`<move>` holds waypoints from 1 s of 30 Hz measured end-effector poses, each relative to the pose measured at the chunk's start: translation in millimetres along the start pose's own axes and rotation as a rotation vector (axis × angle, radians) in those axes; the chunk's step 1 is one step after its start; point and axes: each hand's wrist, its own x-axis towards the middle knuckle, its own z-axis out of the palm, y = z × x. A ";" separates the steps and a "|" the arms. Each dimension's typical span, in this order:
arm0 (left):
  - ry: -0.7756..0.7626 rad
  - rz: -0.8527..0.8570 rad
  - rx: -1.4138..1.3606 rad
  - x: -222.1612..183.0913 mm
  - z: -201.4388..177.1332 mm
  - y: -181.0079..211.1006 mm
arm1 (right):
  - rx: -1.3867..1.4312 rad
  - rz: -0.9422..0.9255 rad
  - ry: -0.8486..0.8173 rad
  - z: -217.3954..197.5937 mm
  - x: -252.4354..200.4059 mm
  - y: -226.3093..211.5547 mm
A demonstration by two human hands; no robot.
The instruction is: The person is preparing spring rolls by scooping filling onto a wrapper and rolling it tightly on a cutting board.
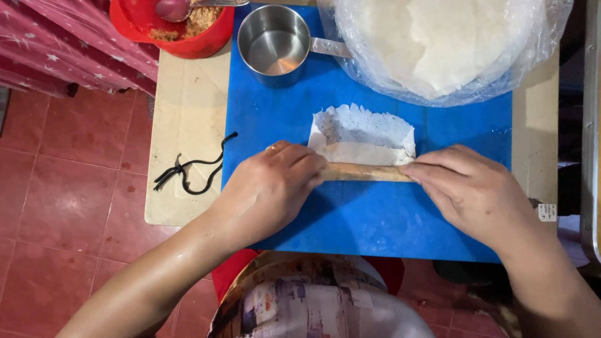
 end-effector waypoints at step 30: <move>-0.072 0.325 0.401 5.0 -5.0 -4.4 | -0.098 0.151 0.220 16.7 -18.1 -30.3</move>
